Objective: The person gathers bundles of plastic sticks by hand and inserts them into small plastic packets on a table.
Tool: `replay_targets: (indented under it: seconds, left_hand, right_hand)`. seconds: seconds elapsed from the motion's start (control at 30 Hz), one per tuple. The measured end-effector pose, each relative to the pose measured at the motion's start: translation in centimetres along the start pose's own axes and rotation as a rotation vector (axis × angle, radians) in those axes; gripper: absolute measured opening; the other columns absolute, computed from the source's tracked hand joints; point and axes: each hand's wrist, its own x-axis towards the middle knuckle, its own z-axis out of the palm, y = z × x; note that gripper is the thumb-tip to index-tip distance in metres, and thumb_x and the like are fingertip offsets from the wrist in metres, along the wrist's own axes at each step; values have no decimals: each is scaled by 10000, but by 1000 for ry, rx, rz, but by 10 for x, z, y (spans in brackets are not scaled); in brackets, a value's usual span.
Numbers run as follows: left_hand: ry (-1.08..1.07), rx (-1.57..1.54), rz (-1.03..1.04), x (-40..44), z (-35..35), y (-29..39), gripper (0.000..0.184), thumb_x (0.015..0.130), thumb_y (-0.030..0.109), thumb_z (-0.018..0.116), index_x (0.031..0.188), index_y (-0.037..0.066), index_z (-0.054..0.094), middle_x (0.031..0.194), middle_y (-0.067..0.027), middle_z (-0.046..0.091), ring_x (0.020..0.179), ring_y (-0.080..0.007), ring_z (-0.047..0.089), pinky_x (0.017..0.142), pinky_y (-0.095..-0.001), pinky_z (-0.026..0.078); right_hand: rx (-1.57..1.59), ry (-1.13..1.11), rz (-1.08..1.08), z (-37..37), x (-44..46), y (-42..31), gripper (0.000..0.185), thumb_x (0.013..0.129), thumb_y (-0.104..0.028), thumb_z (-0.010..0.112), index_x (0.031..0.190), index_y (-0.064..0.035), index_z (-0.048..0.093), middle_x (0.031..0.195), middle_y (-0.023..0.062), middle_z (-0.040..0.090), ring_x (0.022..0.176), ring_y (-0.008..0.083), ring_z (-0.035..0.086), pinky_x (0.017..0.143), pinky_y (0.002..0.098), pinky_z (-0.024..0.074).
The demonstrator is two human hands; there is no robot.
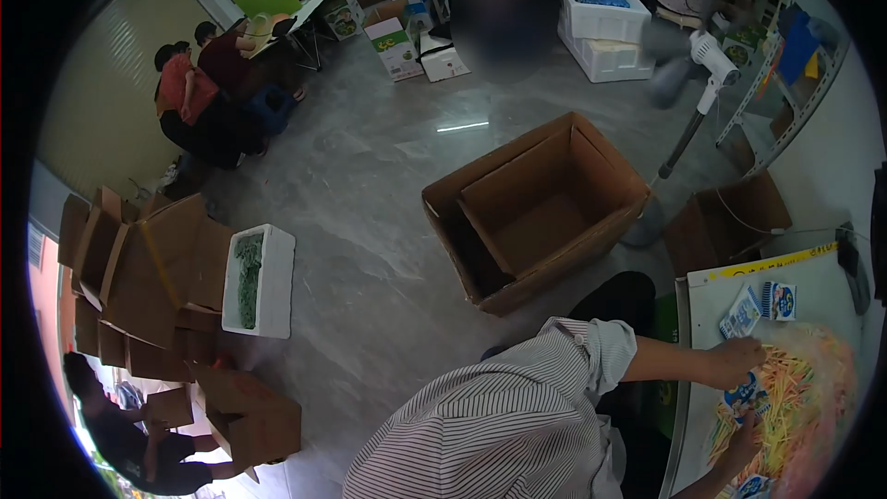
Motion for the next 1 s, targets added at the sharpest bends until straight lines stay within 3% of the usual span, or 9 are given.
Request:
replay_targets:
  seconds: [0.07, 0.27, 0.37, 0.5, 0.57, 0.67, 0.8, 0.87, 1.0]
  left_hand:
    - [498, 428, 291, -15, -13, 37, 301, 642, 157, 610, 816, -13, 432, 813, -158, 455, 697, -303, 486, 625, -369, 383]
    - [184, -186, -312, -32, 26, 40, 339, 704, 96, 529, 949, -4, 316, 828, -161, 415, 710, -290, 475, 612, -377, 382]
    - [228, -273, -283, -33, 31, 35, 318, 716, 113, 515, 943, -2, 325, 844, -160, 413, 713, -283, 484, 606, -371, 385]
    - [205, -136, -207, -40, 23, 43, 347, 716, 128, 522, 975, -4, 332, 864, -165, 423, 698, -279, 503, 621, -359, 400]
    - [109, -231, -209, -46, 10, 57, 367, 712, 112, 520, 1012, -6, 344, 905, -173, 430, 711, -268, 511, 636, -347, 411]
    - [248, -151, -29, -51, 25, 39, 313, 707, 100, 516, 981, -3, 407, 896, -161, 453, 693, -256, 513, 628, -343, 416]
    - [101, -310, -216, -47, 14, 41, 242, 702, 108, 528, 911, 8, 459, 864, -143, 483, 725, -254, 515, 652, -337, 414]
    - [60, -256, -364, -45, 13, 40, 208, 691, 111, 543, 866, 15, 480, 819, -129, 496, 763, -248, 513, 692, -334, 411]
    - [113, -284, -357, -45, 11, 49, 265, 670, 161, 569, 867, -6, 509, 846, -136, 510, 803, -255, 507, 703, -335, 397]
  right_hand:
    - [66, 21, 161, 0, -14, -33, 195, 752, -169, 559, 841, 4, 554, 746, 50, 565, 653, 124, 509, 602, 270, 388]
    - [123, 90, -128, 16, -21, -6, 74, 772, -112, 547, 778, -42, 523, 646, 12, 492, 579, 120, 456, 522, 282, 371]
    - [-498, 139, -309, 26, -33, -13, 154, 765, -144, 557, 815, -4, 518, 738, 47, 558, 641, 129, 520, 546, 273, 399]
    - [-338, 190, -391, 36, -27, 16, 132, 759, -133, 567, 787, -16, 513, 711, 51, 554, 631, 131, 516, 537, 283, 396]
    - [244, 76, -64, 35, -21, 28, 132, 747, -124, 580, 753, -17, 502, 662, 50, 531, 617, 124, 495, 529, 277, 385]
    - [302, 51, 95, 33, -15, 29, 63, 752, -15, 543, 762, 1, 483, 691, 29, 483, 643, 85, 465, 565, 228, 396]
    - [37, 70, 200, 34, -26, 7, 62, 747, 3, 535, 755, 1, 474, 697, 29, 478, 646, 87, 455, 563, 233, 397]
    - [10, -31, -144, 39, -42, -5, 81, 731, 20, 539, 747, -1, 462, 695, 29, 480, 628, 96, 447, 569, 238, 405]
    - [-109, -26, -157, 41, -41, 5, 110, 709, 35, 547, 785, 7, 472, 725, 37, 489, 652, 106, 464, 594, 233, 405]
